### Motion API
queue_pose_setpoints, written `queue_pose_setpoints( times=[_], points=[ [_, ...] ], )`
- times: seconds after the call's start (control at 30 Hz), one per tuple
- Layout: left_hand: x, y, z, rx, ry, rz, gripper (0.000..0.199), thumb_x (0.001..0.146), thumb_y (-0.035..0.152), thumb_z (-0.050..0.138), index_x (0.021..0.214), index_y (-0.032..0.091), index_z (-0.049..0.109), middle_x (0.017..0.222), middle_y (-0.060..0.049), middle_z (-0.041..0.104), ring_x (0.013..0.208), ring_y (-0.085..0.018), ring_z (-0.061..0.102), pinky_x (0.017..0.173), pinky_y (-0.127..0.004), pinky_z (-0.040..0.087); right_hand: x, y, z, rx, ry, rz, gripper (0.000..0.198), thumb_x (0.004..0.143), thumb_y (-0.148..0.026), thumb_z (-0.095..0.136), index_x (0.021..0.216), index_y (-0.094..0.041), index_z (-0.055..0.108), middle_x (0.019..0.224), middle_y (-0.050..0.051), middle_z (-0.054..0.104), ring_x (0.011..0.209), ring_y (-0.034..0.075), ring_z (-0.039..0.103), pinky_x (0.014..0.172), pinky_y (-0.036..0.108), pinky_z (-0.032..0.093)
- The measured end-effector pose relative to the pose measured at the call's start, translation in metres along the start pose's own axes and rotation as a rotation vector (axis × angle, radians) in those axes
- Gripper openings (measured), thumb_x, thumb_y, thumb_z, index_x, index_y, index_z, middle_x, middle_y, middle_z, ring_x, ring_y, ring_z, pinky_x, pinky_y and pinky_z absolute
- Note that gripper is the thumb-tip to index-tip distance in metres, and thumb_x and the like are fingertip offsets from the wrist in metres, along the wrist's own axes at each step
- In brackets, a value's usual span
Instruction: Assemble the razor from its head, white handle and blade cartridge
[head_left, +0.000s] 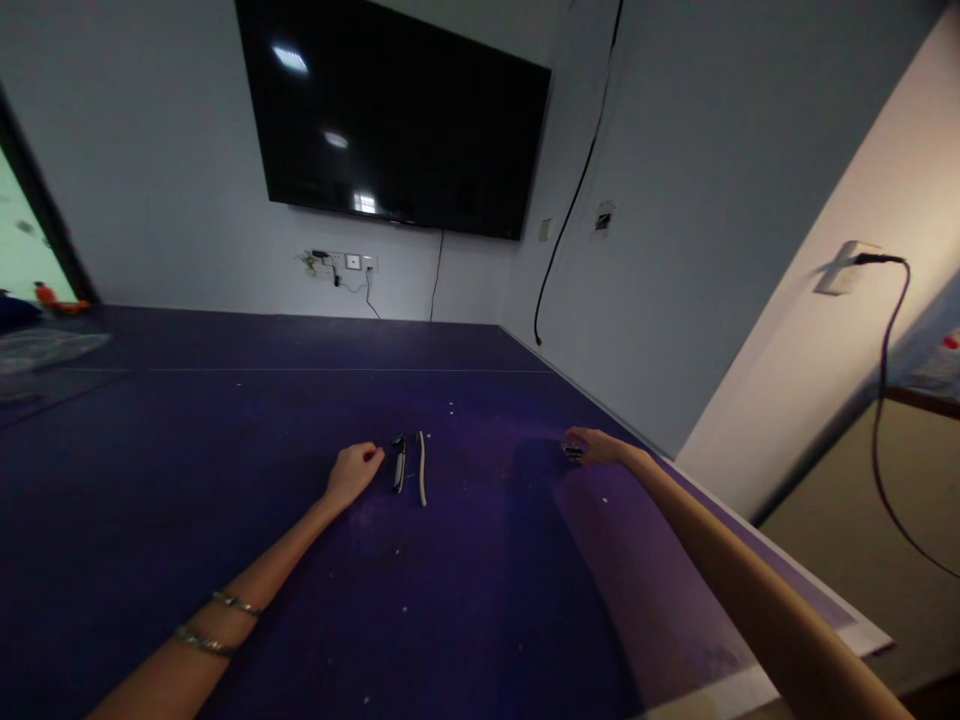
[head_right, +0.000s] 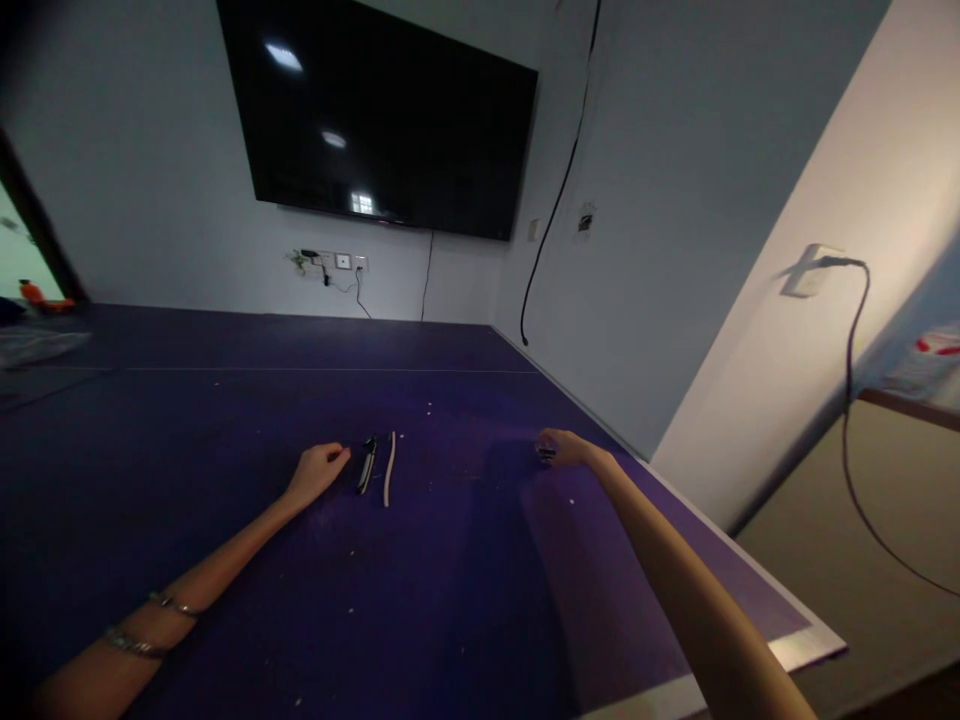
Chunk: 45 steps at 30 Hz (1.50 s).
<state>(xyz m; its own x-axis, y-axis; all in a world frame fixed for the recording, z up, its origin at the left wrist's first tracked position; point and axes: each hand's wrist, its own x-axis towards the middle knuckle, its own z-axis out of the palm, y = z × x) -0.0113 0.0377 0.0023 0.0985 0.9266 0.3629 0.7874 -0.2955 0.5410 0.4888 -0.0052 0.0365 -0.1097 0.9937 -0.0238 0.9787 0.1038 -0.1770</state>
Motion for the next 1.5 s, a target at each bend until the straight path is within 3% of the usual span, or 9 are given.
queue_pose_setpoints(
  times=[0.2, 0.6, 0.8, 1.03, 1.23, 1.5],
  points=[
    [-0.001, 0.001, 0.001, -0.014, 0.005, -0.001, 0.032, 0.077, 0.033, 0.042, 0.053, 0.016, 0.053, 0.051, 0.002, 0.047, 0.051, -0.010, 0.043, 0.053, -0.022, 0.025, 0.016, -0.034, 0.001, 0.066, 0.005, -0.055, 0.056, 0.057, -0.014, 0.061, 0.112, -0.015, 0.052, 0.105, 0.010, 0.061, 0.090, 0.022, 0.059, 0.076, 0.028, 0.045],
    [-0.003, 0.001, 0.004, -0.041, 0.008, -0.016, 0.031, 0.077, 0.031, 0.043, 0.054, 0.015, 0.056, 0.051, 0.002, 0.048, 0.050, -0.009, 0.042, 0.053, -0.022, 0.025, 0.065, -0.167, 0.023, 0.277, 0.049, -0.415, 0.045, 0.058, -0.021, 0.063, 0.103, -0.015, 0.060, 0.101, 0.008, 0.060, 0.091, 0.020, 0.057, 0.082, 0.030, 0.044],
    [-0.002, 0.000, 0.006, -0.034, 0.015, -0.006, 0.030, 0.077, 0.029, 0.044, 0.054, 0.015, 0.057, 0.051, 0.002, 0.048, 0.051, -0.009, 0.042, 0.053, -0.022, 0.025, 0.077, -0.211, 0.037, 0.266, -0.014, -0.479, 0.046, 0.059, -0.022, 0.064, 0.104, -0.016, 0.061, 0.103, 0.007, 0.059, 0.093, 0.021, 0.056, 0.083, 0.030, 0.043],
    [-0.002, 0.001, 0.006, -0.044, 0.010, -0.005, 0.030, 0.077, 0.029, 0.045, 0.055, 0.015, 0.059, 0.053, 0.001, 0.050, 0.052, -0.010, 0.044, 0.054, -0.022, 0.027, 0.076, -0.226, 0.039, 0.243, -0.060, -0.538, 0.047, 0.059, -0.019, 0.064, 0.106, -0.016, 0.062, 0.105, 0.007, 0.058, 0.095, 0.022, 0.054, 0.085, 0.031, 0.042],
    [-0.003, 0.003, 0.004, -0.048, 0.003, -0.010, 0.030, 0.077, 0.029, 0.044, 0.056, 0.015, 0.059, 0.053, 0.001, 0.051, 0.052, -0.010, 0.045, 0.054, -0.022, 0.027, 0.076, -0.224, 0.036, 0.245, -0.092, -0.546, 0.051, 0.062, -0.022, 0.065, 0.112, -0.014, 0.059, 0.108, 0.009, 0.056, 0.096, 0.022, 0.053, 0.086, 0.032, 0.041],
    [-0.003, 0.002, 0.004, -0.045, -0.003, -0.013, 0.029, 0.077, 0.029, 0.045, 0.056, 0.015, 0.060, 0.054, 0.000, 0.052, 0.052, -0.010, 0.045, 0.053, -0.022, 0.027, 0.078, -0.221, 0.039, 0.293, -0.086, -0.527, 0.049, 0.063, -0.027, 0.068, 0.111, -0.021, 0.060, 0.108, 0.006, 0.057, 0.097, 0.022, 0.054, 0.088, 0.035, 0.041]
  ],
)
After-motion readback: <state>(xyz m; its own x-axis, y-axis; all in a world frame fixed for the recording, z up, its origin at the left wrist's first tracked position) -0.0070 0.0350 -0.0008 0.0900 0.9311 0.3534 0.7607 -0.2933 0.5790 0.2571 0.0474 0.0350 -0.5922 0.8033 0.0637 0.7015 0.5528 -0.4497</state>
